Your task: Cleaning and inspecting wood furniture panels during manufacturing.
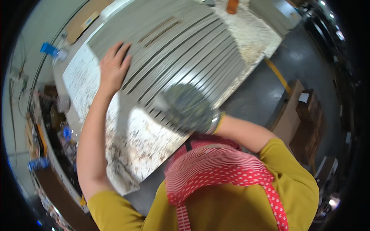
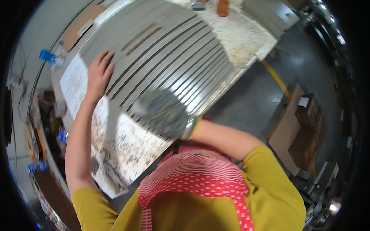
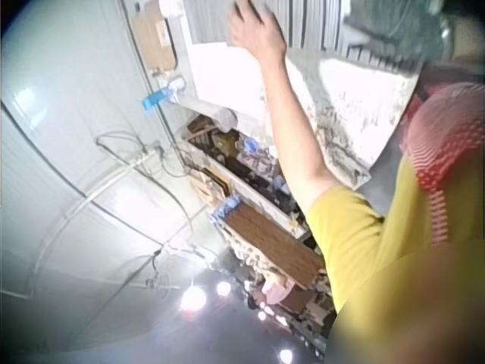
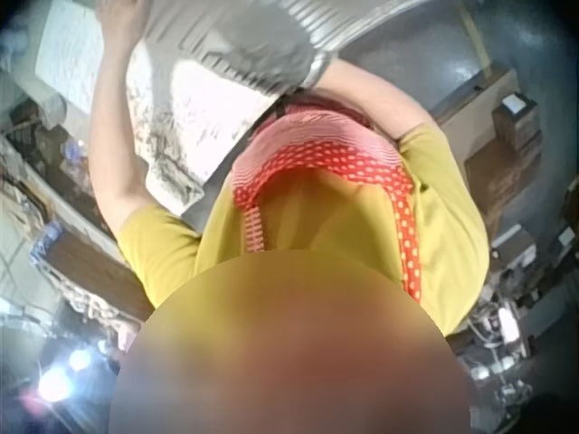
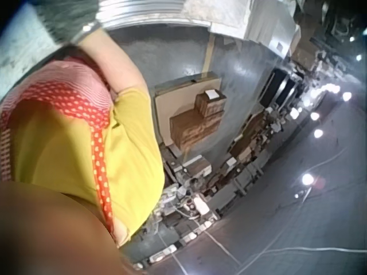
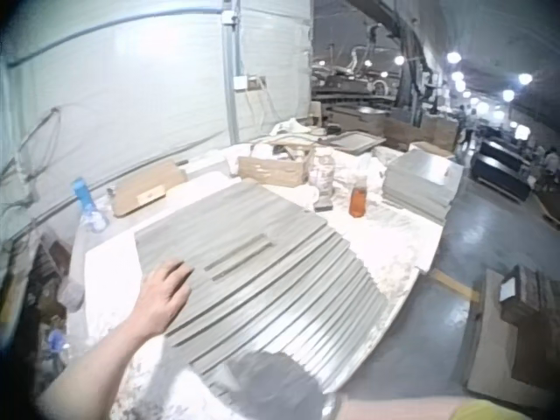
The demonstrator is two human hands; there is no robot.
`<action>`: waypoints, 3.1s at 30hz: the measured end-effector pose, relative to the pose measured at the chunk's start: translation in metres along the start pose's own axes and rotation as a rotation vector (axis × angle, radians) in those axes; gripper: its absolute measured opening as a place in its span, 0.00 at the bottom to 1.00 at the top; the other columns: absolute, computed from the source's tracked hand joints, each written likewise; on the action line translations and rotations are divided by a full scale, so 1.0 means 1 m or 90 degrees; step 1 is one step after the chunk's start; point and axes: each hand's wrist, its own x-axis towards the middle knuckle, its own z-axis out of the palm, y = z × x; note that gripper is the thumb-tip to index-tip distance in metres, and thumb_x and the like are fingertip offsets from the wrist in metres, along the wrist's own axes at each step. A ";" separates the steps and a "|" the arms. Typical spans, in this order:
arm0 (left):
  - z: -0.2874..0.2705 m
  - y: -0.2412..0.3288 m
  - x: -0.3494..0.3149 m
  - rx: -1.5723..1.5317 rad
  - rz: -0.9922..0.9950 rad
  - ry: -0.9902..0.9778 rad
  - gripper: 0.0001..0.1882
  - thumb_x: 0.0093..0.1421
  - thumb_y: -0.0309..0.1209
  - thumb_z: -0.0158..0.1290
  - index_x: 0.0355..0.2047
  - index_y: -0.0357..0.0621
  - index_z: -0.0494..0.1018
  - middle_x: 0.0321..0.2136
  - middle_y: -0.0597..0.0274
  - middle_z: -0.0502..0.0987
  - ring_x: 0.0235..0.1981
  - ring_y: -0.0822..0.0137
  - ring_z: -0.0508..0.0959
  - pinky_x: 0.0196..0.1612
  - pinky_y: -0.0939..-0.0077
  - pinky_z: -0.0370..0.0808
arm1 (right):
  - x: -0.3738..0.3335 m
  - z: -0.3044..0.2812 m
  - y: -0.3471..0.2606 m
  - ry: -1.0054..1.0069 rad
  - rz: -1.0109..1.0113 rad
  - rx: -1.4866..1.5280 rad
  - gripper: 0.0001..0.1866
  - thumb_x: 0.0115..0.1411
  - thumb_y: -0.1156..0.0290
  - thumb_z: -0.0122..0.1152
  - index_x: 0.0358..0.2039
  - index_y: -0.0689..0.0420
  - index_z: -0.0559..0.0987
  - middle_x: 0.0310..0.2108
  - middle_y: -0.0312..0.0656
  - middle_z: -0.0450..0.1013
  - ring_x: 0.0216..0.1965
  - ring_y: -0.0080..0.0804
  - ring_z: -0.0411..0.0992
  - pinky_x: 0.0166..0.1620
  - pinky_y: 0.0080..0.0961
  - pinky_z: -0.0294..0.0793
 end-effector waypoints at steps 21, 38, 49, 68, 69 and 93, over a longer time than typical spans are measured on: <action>-0.019 0.014 -0.002 0.058 -0.061 -0.140 0.24 0.62 0.37 0.40 0.58 0.48 0.62 0.61 0.54 0.57 0.61 0.53 0.57 0.61 0.61 0.52 | -0.039 -0.131 0.204 0.185 0.389 -0.097 0.20 0.55 0.61 0.59 0.44 0.61 0.74 0.40 0.52 0.71 0.44 0.47 0.70 0.50 0.35 0.67; -0.016 0.010 -0.003 0.066 -0.054 -0.142 0.23 0.62 0.36 0.41 0.58 0.48 0.62 0.61 0.55 0.57 0.61 0.54 0.58 0.61 0.60 0.53 | -0.002 -0.119 0.180 -0.016 0.348 -0.124 0.23 0.56 0.54 0.55 0.43 0.60 0.74 0.37 0.52 0.71 0.40 0.48 0.70 0.47 0.37 0.68; -0.013 0.012 -0.002 0.050 -0.037 -0.102 0.23 0.60 0.35 0.44 0.57 0.50 0.63 0.58 0.55 0.60 0.60 0.54 0.60 0.60 0.60 0.55 | -0.008 -0.099 0.173 0.117 0.330 -0.166 0.23 0.57 0.55 0.54 0.42 0.64 0.74 0.36 0.54 0.71 0.40 0.49 0.70 0.47 0.38 0.68; -0.006 0.000 -0.009 0.028 -0.040 -0.050 0.22 0.61 0.41 0.44 0.55 0.51 0.66 0.57 0.57 0.63 0.58 0.56 0.62 0.59 0.59 0.54 | 0.024 0.007 -0.032 -0.151 0.188 -0.041 0.14 0.58 0.66 0.48 0.39 0.62 0.73 0.35 0.49 0.70 0.38 0.45 0.70 0.47 0.37 0.69; -0.006 -0.001 -0.009 0.033 -0.048 -0.051 0.22 0.61 0.41 0.44 0.55 0.51 0.66 0.57 0.57 0.63 0.58 0.56 0.62 0.59 0.59 0.54 | 0.024 0.008 -0.036 -0.123 0.153 0.055 0.15 0.58 0.65 0.48 0.39 0.61 0.73 0.37 0.50 0.70 0.39 0.45 0.70 0.48 0.37 0.68; -0.001 0.005 -0.008 -0.002 -0.032 0.000 0.21 0.60 0.41 0.45 0.53 0.55 0.67 0.55 0.58 0.64 0.58 0.57 0.62 0.59 0.57 0.55 | 0.044 -0.031 0.033 -0.059 0.176 -0.151 0.17 0.57 0.60 0.50 0.31 0.64 0.75 0.27 0.51 0.69 0.32 0.47 0.70 0.38 0.40 0.69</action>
